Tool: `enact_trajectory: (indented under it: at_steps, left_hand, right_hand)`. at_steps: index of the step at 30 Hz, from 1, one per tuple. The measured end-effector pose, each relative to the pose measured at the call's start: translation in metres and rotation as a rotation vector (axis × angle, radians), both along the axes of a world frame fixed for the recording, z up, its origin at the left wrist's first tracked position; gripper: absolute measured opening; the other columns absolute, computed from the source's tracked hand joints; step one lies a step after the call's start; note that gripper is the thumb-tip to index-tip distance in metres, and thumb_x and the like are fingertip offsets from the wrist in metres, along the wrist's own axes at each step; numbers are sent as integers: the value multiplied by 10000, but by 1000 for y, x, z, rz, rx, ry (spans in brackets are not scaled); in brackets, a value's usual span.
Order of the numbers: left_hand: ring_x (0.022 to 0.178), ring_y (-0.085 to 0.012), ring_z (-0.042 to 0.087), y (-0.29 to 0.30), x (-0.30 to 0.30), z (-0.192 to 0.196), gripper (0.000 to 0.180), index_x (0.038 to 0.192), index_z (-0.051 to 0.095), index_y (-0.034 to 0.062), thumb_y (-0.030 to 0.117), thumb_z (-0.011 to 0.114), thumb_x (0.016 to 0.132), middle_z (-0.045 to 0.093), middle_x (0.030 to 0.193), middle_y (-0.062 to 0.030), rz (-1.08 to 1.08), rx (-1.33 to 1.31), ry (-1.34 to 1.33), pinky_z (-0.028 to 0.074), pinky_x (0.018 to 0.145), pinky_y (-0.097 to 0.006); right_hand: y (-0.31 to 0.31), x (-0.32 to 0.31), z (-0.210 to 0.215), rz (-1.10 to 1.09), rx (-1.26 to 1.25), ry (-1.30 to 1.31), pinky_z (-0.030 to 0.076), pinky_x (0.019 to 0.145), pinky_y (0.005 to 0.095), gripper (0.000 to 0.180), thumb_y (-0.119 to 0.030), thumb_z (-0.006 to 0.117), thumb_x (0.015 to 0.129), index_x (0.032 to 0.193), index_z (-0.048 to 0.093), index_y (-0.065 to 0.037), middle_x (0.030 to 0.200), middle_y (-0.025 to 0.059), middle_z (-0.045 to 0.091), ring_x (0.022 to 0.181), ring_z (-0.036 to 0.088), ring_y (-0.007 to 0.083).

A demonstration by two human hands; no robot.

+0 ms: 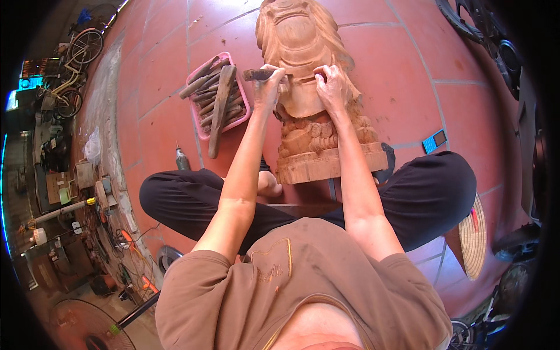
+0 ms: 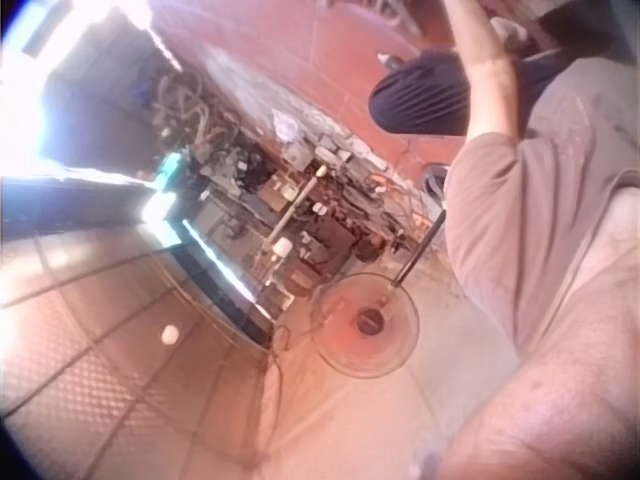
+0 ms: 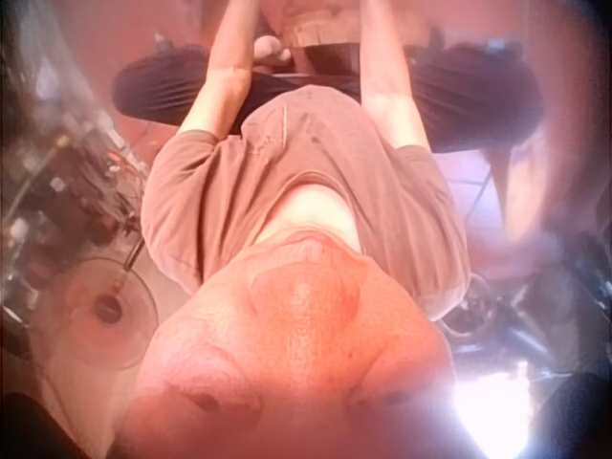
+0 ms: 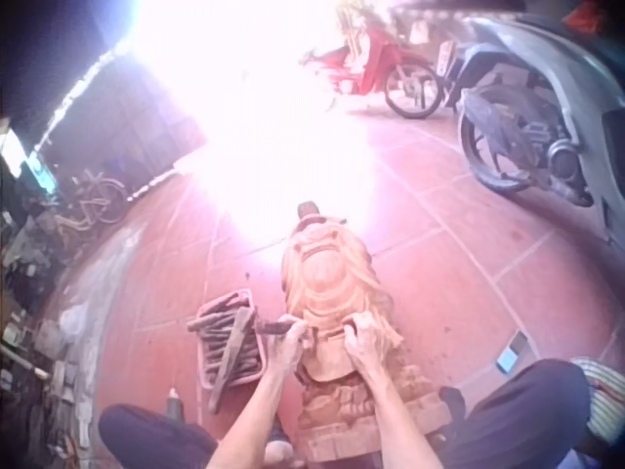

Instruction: The person carves a wooden statue using a chisel and mallet. They repeatedly strike the chisel to shape the wood and occasionally brush away debris with their hand.

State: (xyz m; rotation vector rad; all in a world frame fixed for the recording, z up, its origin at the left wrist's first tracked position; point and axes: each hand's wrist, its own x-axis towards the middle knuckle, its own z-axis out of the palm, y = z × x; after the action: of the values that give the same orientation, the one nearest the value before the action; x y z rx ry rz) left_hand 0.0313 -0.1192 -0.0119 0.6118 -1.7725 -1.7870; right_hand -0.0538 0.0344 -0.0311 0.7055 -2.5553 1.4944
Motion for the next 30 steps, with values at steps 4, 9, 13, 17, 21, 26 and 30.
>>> enact_trajectory:
  at_steps: [4, 9, 13, 17, 21, 26, 30]
  left_hand:
    - [622, -120, 595, 8, 1, -6, 93, 790, 598, 29, 73, 655, 848, 632, 703, -54, 6, -10, 10, 483, 610, -262]
    - [607, -136, 609, 6, -2, 7, 108, 792, 624, 8, 82, 661, 860, 649, 681, -80, -17, 31, -9, 501, 593, -267]
    - [615, -104, 587, 7, -10, -2, 95, 786, 586, 36, 79, 652, 840, 610, 678, -45, 61, -68, 43, 478, 603, -253]
    - [595, -99, 578, 14, -7, 0, 84, 780, 588, 36, 52, 661, 820, 606, 673, -36, 1, -76, -52, 473, 571, -243]
    - [610, -102, 588, 5, -8, 10, 71, 785, 595, 31, 48, 656, 817, 612, 677, -34, -33, -20, -53, 485, 590, -247]
    - [622, -108, 589, 9, -10, -3, 72, 777, 598, 39, 42, 655, 820, 613, 678, -38, 15, -40, -14, 487, 596, -262]
    - [619, -129, 607, 3, -10, 1, 88, 768, 615, 21, 52, 658, 839, 647, 697, -71, -103, -66, -62, 488, 601, -265]
  right_hand:
    - [1, -1, 1, 12, 5, 5, 494, 741, 389, 100, -121, 650, 838, 924, 697, -106, 872, 99, 624, 860, 628, 273]
    - [2, -3, -2, 13, -47, 22, 493, 739, 387, 99, -129, 646, 842, 924, 698, -108, 869, 97, 624, 855, 627, 272]
    - [0, 0, 1, 6, -9, 39, 494, 740, 388, 93, -130, 648, 840, 915, 699, -107, 867, 94, 624, 850, 627, 272]
    - [2, -4, -3, 6, -13, 24, 494, 741, 394, 83, -133, 651, 840, 903, 699, -106, 864, 93, 622, 837, 621, 273]
    - [2, -1, 1, 6, -32, 1, 492, 741, 396, 83, -134, 651, 841, 901, 702, -108, 868, 95, 623, 843, 623, 276]
    - [1, 2, 4, -6, 5, 30, 493, 747, 393, 86, -130, 655, 838, 906, 705, -112, 879, 98, 628, 867, 630, 280]
    - [2, -3, -1, 8, -35, 9, 493, 746, 397, 87, -124, 655, 837, 911, 699, -110, 881, 98, 626, 866, 627, 283]
